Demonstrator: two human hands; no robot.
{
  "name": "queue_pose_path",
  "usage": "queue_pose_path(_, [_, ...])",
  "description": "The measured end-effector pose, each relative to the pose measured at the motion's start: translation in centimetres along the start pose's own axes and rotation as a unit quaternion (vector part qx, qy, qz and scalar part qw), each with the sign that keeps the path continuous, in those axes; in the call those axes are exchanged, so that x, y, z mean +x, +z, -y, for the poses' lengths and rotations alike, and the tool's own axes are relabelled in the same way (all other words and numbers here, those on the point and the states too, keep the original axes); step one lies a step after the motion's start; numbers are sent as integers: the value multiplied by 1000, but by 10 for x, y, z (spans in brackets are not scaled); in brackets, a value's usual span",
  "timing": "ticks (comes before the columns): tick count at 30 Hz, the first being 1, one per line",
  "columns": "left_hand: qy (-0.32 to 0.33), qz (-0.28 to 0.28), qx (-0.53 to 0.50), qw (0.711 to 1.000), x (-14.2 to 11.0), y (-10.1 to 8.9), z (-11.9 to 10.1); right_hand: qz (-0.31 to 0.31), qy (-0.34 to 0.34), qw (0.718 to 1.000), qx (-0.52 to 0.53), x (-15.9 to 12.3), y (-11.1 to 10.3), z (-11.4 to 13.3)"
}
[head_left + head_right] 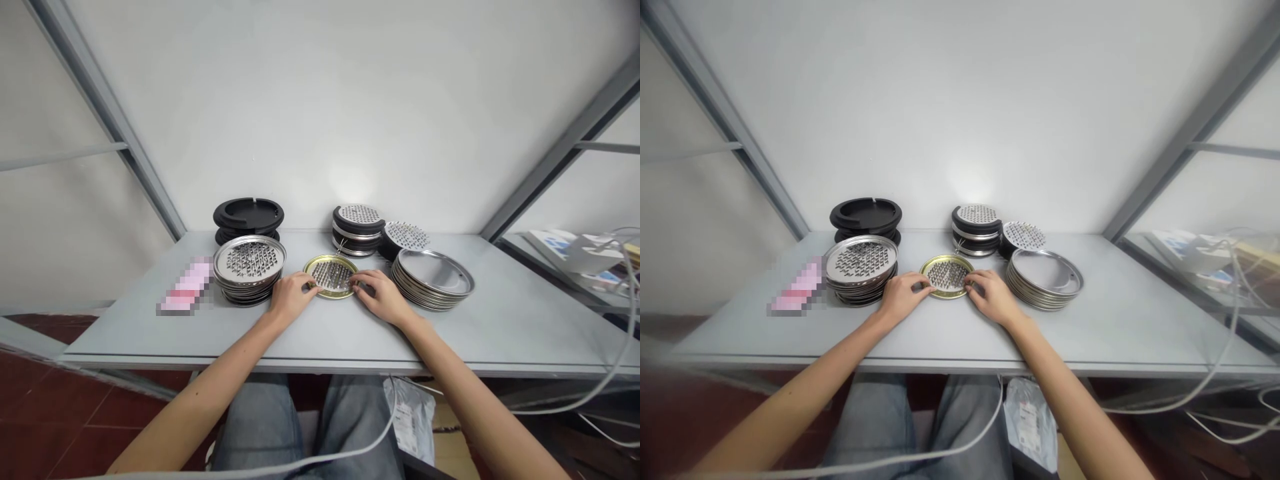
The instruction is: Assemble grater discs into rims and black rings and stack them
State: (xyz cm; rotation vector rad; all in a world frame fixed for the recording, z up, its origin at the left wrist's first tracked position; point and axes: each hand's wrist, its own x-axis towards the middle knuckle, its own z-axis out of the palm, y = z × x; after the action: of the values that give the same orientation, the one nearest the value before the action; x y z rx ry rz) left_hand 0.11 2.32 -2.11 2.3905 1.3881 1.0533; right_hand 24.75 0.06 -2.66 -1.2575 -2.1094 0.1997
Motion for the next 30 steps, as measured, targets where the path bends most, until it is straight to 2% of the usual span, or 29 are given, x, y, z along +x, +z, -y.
queue_pose_path(8, [0, 4, 5, 1000, 0, -1, -3, -4, -1, 1000, 16, 2, 2, 0])
queue_pose_path(14, [8, 11, -5, 1000, 0, 1, 0, -28, 30, 999, 34, 4, 8, -1])
queue_pose_path(21, [18, 27, 25, 999, 0, 0, 0, -26, 47, 997, 50, 7, 8, 5])
queue_pose_path(25, [20, 38, 60, 997, 0, -1, -2, -34, 42, 996, 64, 8, 8, 8])
queue_pose_path(30, [33, 37, 45, 998, 0, 1, -1, -39, 27, 998, 47, 7, 9, 7])
